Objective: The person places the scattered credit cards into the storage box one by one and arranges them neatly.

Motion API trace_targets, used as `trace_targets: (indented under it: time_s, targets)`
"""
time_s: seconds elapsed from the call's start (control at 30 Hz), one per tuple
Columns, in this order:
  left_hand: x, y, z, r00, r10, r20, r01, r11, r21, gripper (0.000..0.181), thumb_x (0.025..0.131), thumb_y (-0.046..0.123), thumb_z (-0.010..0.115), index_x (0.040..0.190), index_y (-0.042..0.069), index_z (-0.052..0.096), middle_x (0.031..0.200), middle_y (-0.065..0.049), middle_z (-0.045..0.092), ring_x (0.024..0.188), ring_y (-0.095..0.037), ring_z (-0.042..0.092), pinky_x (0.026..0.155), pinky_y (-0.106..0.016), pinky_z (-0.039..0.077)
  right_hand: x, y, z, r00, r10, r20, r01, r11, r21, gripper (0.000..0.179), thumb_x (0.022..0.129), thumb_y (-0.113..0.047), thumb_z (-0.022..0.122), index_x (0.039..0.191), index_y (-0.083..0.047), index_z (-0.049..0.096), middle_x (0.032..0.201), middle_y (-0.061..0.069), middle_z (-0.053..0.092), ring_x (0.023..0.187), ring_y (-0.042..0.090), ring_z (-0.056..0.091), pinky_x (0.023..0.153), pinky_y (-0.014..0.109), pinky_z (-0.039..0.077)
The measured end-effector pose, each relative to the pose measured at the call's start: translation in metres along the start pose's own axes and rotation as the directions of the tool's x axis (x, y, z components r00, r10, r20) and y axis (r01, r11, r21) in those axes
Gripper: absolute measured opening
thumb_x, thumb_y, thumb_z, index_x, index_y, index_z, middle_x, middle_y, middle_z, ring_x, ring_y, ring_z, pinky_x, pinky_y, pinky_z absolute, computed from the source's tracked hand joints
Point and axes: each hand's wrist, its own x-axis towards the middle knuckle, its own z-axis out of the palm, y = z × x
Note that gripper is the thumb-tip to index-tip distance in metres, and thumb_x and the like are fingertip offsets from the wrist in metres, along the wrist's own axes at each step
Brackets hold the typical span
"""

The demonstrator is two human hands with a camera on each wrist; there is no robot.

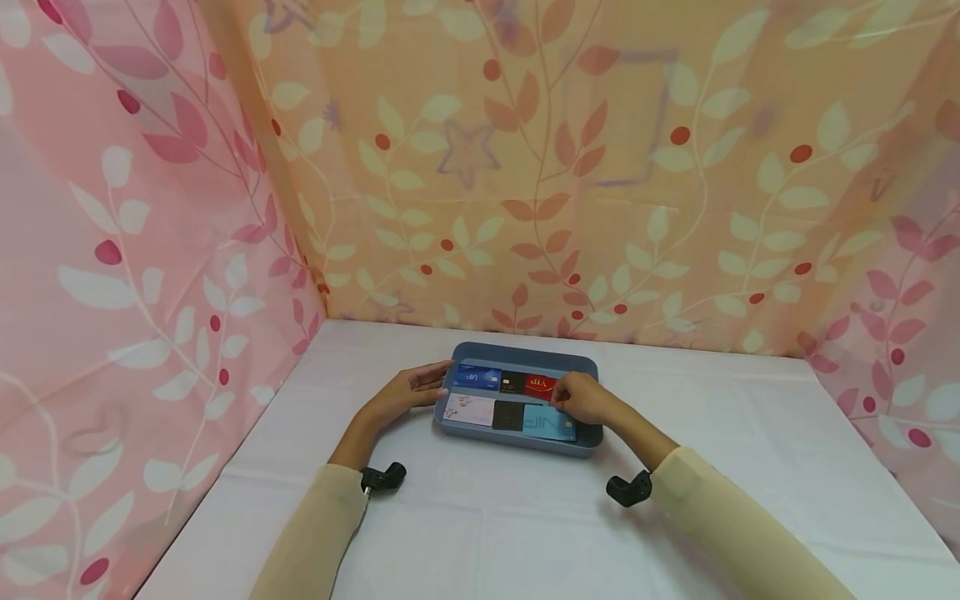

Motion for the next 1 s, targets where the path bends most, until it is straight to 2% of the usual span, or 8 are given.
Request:
trace_targets:
  time_s: [0.27,0.47,0.67,0.87,1.0]
  targets:
    - [0.0005,-0.0008,-0.0003,1.0,-0.001,-0.002,0.001,1.0,-0.001,0.068,0.094,0.03,0.075,0.154,0.02,0.046,0.157,-0.001,0.045,0.144,-0.021,0.043,0.112,-0.04,0.042,0.0039,-0.0008,-0.0055,0.999,0.029,0.03,-0.029,1.0,0.005,0.012,0.095,0.002,0.063,0.091,-0.001,0.074,0.086,0.007,0.067,0.081,0.021,0.054,0.076,0.035,0.054]
    - [0.0006,-0.0009,0.0,1.0,-0.001,-0.005,0.001,1.0,-0.008,0.066,0.094,0.03,0.075,0.153,0.023,0.048,0.157,0.0,0.045,0.143,-0.02,0.044,0.112,-0.039,0.042,0.008,0.0005,-0.0059,0.998,0.056,0.025,-0.057,0.998,0.028,0.012,0.096,0.001,0.064,0.09,-0.001,0.074,0.084,0.006,0.066,0.079,0.022,0.055,0.074,0.033,0.053]
    - [-0.0003,-0.0001,0.0004,1.0,0.005,-0.002,-0.005,1.0,-0.008,0.067,0.094,0.029,0.076,0.154,0.02,0.047,0.157,-0.001,0.045,0.143,-0.02,0.044,0.111,-0.038,0.043,0.0087,-0.0001,-0.0043,0.996,0.085,0.013,-0.086,0.995,0.041,0.011,0.095,0.0,0.065,0.088,-0.002,0.074,0.083,0.006,0.066,0.078,0.021,0.054,0.071,0.03,0.052]
    - [0.0013,-0.0021,-0.0005,1.0,0.008,-0.002,-0.008,1.0,0.003,0.064,0.094,0.029,0.075,0.153,0.025,0.048,0.157,0.0,0.046,0.143,-0.019,0.044,0.112,-0.038,0.042,0.0067,-0.0014,-0.0024,0.996,0.084,-0.002,-0.084,0.996,0.041,0.006,0.093,-0.001,0.069,0.089,0.0,0.073,0.083,0.008,0.066,0.077,0.021,0.055,0.069,0.03,0.053]
    - [0.0014,-0.002,-0.001,1.0,0.006,-0.003,-0.006,1.0,0.003,0.065,0.094,0.029,0.075,0.153,0.024,0.048,0.157,0.001,0.046,0.144,-0.02,0.043,0.112,-0.039,0.042,0.0055,-0.003,-0.0011,0.997,0.076,-0.015,-0.076,0.997,0.025,0.005,0.092,-0.003,0.073,0.088,0.0,0.072,0.081,0.006,0.066,0.077,0.02,0.056,0.072,0.032,0.053]
